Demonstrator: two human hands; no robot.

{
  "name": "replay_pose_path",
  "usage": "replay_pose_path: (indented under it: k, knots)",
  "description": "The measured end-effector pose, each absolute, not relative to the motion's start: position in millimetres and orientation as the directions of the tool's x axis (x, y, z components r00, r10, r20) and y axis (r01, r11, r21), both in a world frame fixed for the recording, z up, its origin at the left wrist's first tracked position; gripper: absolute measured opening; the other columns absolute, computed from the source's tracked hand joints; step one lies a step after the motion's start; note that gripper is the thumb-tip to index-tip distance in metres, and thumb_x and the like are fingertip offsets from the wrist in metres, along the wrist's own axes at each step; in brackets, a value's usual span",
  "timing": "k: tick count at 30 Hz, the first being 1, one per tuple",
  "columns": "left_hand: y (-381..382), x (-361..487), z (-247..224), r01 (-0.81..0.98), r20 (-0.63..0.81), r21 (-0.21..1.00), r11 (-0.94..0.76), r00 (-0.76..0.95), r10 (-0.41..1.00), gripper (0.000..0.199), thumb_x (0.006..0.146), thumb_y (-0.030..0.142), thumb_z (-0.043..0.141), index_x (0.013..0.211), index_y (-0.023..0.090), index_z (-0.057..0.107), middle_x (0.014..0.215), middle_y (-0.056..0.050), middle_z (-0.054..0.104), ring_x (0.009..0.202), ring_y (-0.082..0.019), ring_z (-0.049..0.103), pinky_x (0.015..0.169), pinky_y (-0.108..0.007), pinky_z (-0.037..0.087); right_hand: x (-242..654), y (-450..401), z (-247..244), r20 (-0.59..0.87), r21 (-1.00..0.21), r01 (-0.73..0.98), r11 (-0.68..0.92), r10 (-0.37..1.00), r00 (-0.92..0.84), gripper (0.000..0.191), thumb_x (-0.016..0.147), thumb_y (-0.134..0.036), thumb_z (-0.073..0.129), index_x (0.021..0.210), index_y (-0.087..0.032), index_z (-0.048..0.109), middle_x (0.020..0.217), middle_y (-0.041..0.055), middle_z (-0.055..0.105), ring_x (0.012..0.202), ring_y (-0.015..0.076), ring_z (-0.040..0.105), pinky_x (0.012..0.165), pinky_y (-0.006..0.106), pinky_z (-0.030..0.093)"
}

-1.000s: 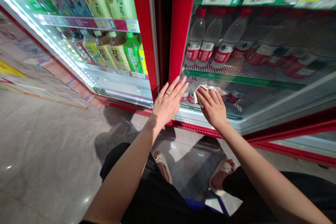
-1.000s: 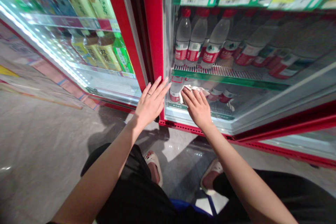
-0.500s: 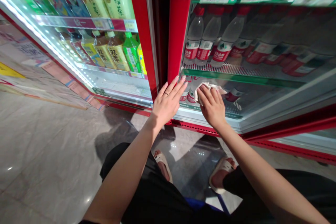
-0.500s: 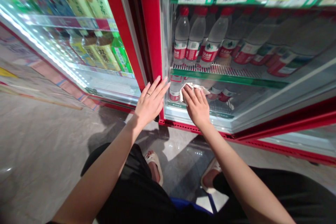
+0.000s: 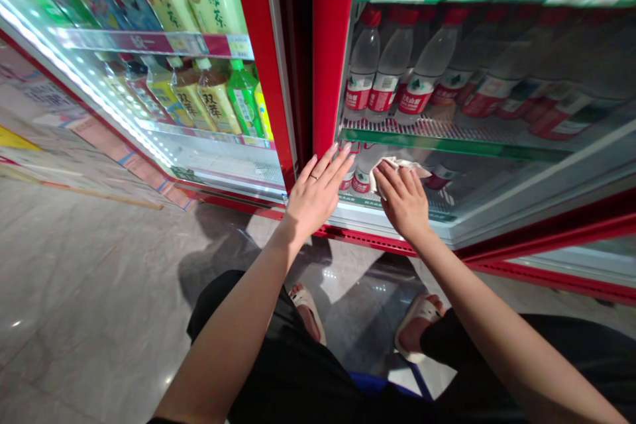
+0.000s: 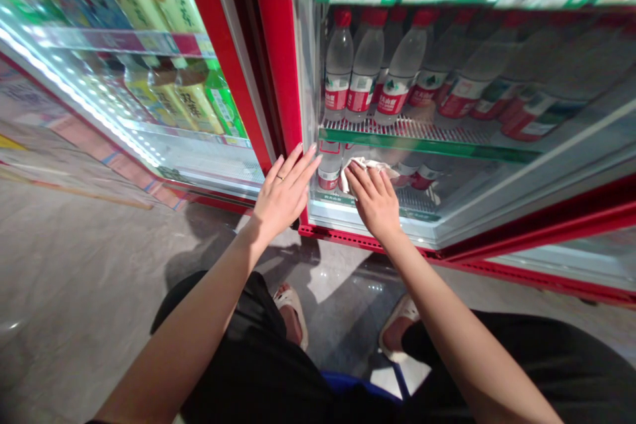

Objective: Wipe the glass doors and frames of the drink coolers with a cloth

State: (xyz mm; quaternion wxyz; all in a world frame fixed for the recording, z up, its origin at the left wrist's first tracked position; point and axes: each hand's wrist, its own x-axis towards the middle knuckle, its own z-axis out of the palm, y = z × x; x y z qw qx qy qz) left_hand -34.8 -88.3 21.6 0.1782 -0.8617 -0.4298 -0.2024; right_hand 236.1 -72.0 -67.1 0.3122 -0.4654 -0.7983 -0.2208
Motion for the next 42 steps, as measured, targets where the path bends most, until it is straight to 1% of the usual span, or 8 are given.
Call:
replay_pose_path:
  k: [5,11,17,24,31,36,39,42]
  knots:
    - [-85.8,-32.8,19.4,0.806,0.493,-0.139,-0.576,0.561,0.665,0.077,0.107,0.016,0.044,0.181,0.018,0.021,0.186,-0.005,0.030,0.174,-0.025,0.028,0.143,-0.045,0.025,226.6,-64.9,-50.4,0.692,0.086,0.867,0.490,0.597,-0.406,0.077,0.106,-0.014,0.054,0.179,-0.030,0.033,0.175,0.0074,0.052,0.158,0.0311,0.053,0.134,0.055,0.040]
    - [-85.4,-29.0,19.9,0.800,0.480,-0.144,-0.582,0.571,0.666,0.081,0.106,0.015,0.046,0.182,0.020,0.016,0.185,-0.005,0.031,0.173,-0.026,0.029,0.143,-0.046,0.024,233.6,-70.7,-61.9,0.643,0.149,0.825,0.545,0.581,-0.500,0.068,0.110,-0.011,0.049,0.175,-0.029,0.041,0.167,0.0052,0.061,0.151,0.0241,0.061,0.131,0.046,0.044]
    - [-84.1,-26.8,16.5,0.794,0.480,-0.147,-0.590,0.579,0.659,0.079,0.106,0.017,0.047,0.181,0.020,0.021,0.186,-0.005,0.030,0.174,-0.024,0.027,0.144,-0.044,0.022,238.6,-73.7,-58.6,0.702,0.089,0.881,0.465,0.598,-0.387,0.078,0.106,-0.012,0.055,0.178,-0.029,0.033,0.173,0.0079,0.055,0.157,0.0295,0.055,0.133,0.053,0.041]
    - [-80.6,-19.3,12.1,0.768,0.498,-0.145,-0.623,0.601,0.625,0.083,0.105,0.015,0.047,0.182,0.019,0.015,0.185,-0.006,0.031,0.173,-0.026,0.031,0.143,-0.047,0.025,254.0,-74.1,-68.2,0.605,0.141,0.801,0.582,0.590,-0.535,0.070,0.110,-0.013,0.049,0.177,-0.032,0.036,0.166,0.0038,0.062,0.151,0.0225,0.061,0.133,0.047,0.043]
    - [-76.7,-5.8,9.3,0.740,0.456,-0.172,-0.650,0.644,0.614,0.080,0.105,0.015,0.048,0.181,0.018,0.021,0.186,-0.006,0.029,0.174,-0.025,0.027,0.144,-0.046,0.024,272.0,-78.2,-57.1,0.615,0.110,0.851,0.513,0.638,-0.464,0.071,0.111,-0.015,0.051,0.178,-0.032,0.034,0.173,0.0049,0.054,0.156,0.0251,0.057,0.135,0.051,0.041]
    - [-76.7,11.2,8.5,0.710,0.446,-0.218,-0.670,0.683,0.578,0.076,0.107,0.015,0.046,0.180,0.016,0.024,0.186,-0.005,0.028,0.174,-0.023,0.025,0.143,-0.043,0.026,293.7,-69.8,-54.5,0.533,0.284,0.695,0.661,0.493,-0.687,0.070,0.114,-0.013,0.050,0.179,-0.030,0.029,0.165,0.0011,0.064,0.153,0.0186,0.059,0.133,0.042,0.044]
    - [-78.0,22.0,9.4,0.690,0.442,-0.246,-0.681,0.705,0.555,0.076,0.107,0.015,0.046,0.180,0.015,0.023,0.186,-0.005,0.028,0.174,-0.022,0.023,0.143,-0.042,0.026,310.9,-67.0,-51.6,0.514,0.275,0.657,0.702,0.470,-0.718,0.072,0.114,-0.011,0.049,0.179,-0.032,0.026,0.165,-0.0013,0.063,0.153,0.0162,0.059,0.132,0.040,0.046]
    - [-78.0,31.3,10.0,0.668,0.427,-0.277,-0.690,0.729,0.535,0.077,0.107,0.015,0.046,0.180,0.015,0.022,0.186,-0.004,0.028,0.175,-0.020,0.022,0.144,-0.040,0.025,314.9,-64.9,-48.2,0.549,0.244,0.689,0.682,0.489,-0.678,0.073,0.112,-0.012,0.054,0.178,-0.033,0.031,0.165,0.0004,0.063,0.155,0.0186,0.058,0.133,0.042,0.045]
